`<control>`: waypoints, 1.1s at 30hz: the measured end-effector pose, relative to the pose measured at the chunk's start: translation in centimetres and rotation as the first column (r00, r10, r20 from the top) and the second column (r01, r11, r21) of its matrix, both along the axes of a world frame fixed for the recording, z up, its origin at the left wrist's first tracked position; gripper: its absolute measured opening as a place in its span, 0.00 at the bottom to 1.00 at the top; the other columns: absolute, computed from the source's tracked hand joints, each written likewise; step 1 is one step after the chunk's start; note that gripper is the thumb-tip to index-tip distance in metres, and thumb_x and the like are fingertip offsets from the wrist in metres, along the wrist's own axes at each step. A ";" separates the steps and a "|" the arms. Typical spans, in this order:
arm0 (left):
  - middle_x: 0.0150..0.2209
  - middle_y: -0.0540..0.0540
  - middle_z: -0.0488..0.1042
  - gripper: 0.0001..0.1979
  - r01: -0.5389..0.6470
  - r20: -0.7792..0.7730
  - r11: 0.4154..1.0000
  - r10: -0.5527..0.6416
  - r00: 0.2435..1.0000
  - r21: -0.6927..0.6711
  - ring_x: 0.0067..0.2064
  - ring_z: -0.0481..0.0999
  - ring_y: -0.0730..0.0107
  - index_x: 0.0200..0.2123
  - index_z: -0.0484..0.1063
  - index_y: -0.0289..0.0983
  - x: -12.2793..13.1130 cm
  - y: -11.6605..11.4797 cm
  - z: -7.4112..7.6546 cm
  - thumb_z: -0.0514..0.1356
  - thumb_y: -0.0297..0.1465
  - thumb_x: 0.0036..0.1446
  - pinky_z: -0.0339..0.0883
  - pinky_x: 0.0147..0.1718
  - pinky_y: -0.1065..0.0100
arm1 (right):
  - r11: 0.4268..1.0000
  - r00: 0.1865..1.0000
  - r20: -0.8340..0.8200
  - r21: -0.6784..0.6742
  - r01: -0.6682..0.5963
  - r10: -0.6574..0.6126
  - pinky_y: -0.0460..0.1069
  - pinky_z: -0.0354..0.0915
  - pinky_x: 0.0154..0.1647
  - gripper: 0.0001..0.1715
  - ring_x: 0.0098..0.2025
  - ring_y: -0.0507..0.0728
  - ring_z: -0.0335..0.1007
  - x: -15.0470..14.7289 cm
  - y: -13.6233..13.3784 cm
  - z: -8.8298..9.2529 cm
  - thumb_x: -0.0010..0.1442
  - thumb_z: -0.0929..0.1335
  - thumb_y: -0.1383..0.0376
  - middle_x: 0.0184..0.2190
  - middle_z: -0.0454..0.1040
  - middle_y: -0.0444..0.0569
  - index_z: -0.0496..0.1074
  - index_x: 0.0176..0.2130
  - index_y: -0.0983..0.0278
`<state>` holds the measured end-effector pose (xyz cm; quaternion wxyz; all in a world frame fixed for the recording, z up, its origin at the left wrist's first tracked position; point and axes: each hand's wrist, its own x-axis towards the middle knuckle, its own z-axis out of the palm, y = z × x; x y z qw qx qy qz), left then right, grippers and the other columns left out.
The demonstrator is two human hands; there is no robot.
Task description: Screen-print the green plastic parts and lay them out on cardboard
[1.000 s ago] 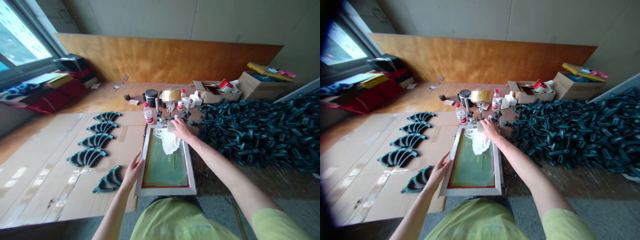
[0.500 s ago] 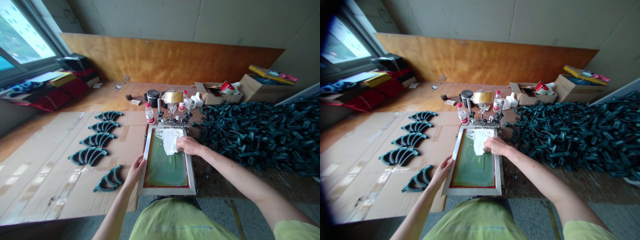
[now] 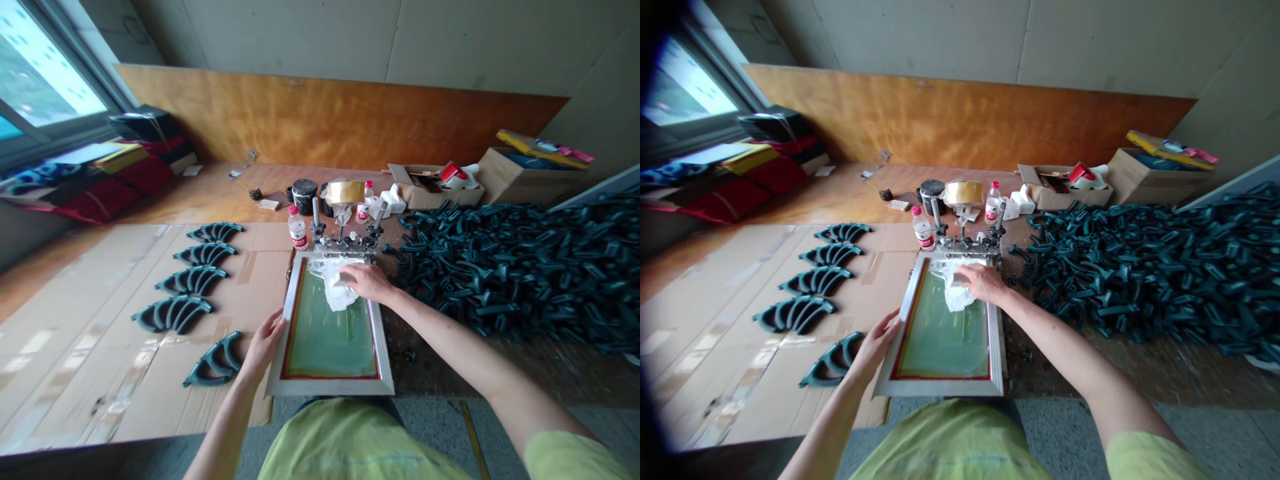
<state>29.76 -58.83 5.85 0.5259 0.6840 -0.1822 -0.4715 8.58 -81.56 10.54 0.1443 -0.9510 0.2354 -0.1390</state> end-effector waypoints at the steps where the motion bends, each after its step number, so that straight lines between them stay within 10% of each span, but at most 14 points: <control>1: 0.32 0.46 0.80 0.37 0.017 -0.012 1.000 -0.017 1.000 -0.004 0.31 0.79 0.63 0.58 0.66 0.37 0.1 0.0 0.7 0.66 0.47 0.47 0.72 0.29 0.68 | 0.998 0.998 0.012 0.019 0.060 -0.060 0.49 0.66 0.44 0.24 0.43 0.56 0.72 0.9 -1.1 0.7 0.57 0.71 0.67 0.46 0.76 0.46 0.70 0.54 0.56; 6: 0.38 0.44 0.81 0.36 0.044 -0.008 0.997 -0.044 0.999 -0.064 0.36 0.80 0.60 0.58 0.68 0.39 1.0 -0.3 5.5 0.60 0.53 0.51 0.71 0.30 0.69 | 0.947 0.947 0.014 -0.009 0.320 -0.320 0.51 0.67 0.44 0.39 0.44 0.59 0.73 2.0 -6.1 2.8 0.55 0.72 0.63 0.48 0.76 0.47 0.61 0.62 0.52; 12: 0.41 0.44 0.80 0.32 -0.028 0.042 0.933 0.046 0.998 -0.358 0.38 0.79 0.61 0.45 0.74 0.36 1.9 -4.5 11.2 0.54 0.57 0.53 0.72 0.32 0.67 | 0.798 0.787 0.136 0.079 0.597 -0.602 0.50 0.65 0.39 0.13 0.36 0.57 0.72 -4.3 -7.1 -0.1 0.61 0.65 0.60 0.33 0.78 0.48 0.73 0.44 0.61; 18: 0.32 0.44 0.78 0.28 -0.051 0.085 0.845 0.113 0.990 -0.532 0.35 0.77 0.68 0.38 0.72 0.35 2.3 -9.8 14.0 0.49 0.54 0.58 0.68 0.29 0.72 | 0.946 0.956 -0.008 0.142 0.292 -0.294 0.50 0.64 0.43 0.17 0.42 0.57 0.71 -5.2 -0.9 -5.9 0.59 0.69 0.58 0.40 0.76 0.50 0.71 0.47 0.62; 22: 0.35 0.44 0.79 0.29 -0.131 -0.009 0.890 0.141 0.990 -0.436 0.33 0.78 0.69 0.49 0.69 0.37 -0.3 -8.4 10.4 0.53 0.54 0.57 0.68 0.28 0.72 | 0.979 0.978 -0.070 0.053 0.199 -0.195 0.53 0.62 0.50 0.12 0.47 0.58 0.67 -3.7 2.3 -5.5 0.58 0.71 0.64 0.42 0.73 0.51 0.73 0.44 0.62; 26: 0.39 0.36 0.80 0.33 0.196 -0.306 0.981 -0.185 0.934 0.004 0.36 0.80 0.58 0.49 0.70 0.33 -5.9 -4.3 3.8 0.57 0.55 0.53 0.71 0.25 0.67 | 0.991 0.991 0.027 -0.027 0.129 -0.129 0.52 0.64 0.45 0.05 0.42 0.58 0.65 -1.3 6.9 -3.7 0.62 0.68 0.65 0.35 0.71 0.50 0.74 0.39 0.62; 30: 0.35 0.39 0.80 0.23 0.029 -0.411 0.999 -0.011 0.911 0.036 0.37 0.81 0.59 0.39 0.71 0.34 -7.6 -0.7 -0.2 0.59 0.49 0.54 0.71 0.27 0.68 | 0.974 0.972 0.067 -0.055 -0.220 0.223 0.51 0.64 0.46 0.10 0.42 0.57 0.67 -1.1 9.6 -3.6 0.63 0.66 0.64 0.37 0.72 0.49 0.73 0.45 0.60; 33: 0.31 0.40 0.80 0.22 -0.202 -0.242 0.973 0.223 0.944 0.109 0.31 0.81 0.62 0.34 0.71 0.34 -3.7 2.7 -1.9 0.58 0.50 0.53 0.69 0.25 0.69 | 1.000 0.998 0.065 0.024 0.020 -0.022 0.49 0.65 0.45 0.14 0.43 0.55 0.68 -5.3 6.4 -5.1 0.62 0.64 0.71 0.41 0.73 0.49 0.74 0.46 0.60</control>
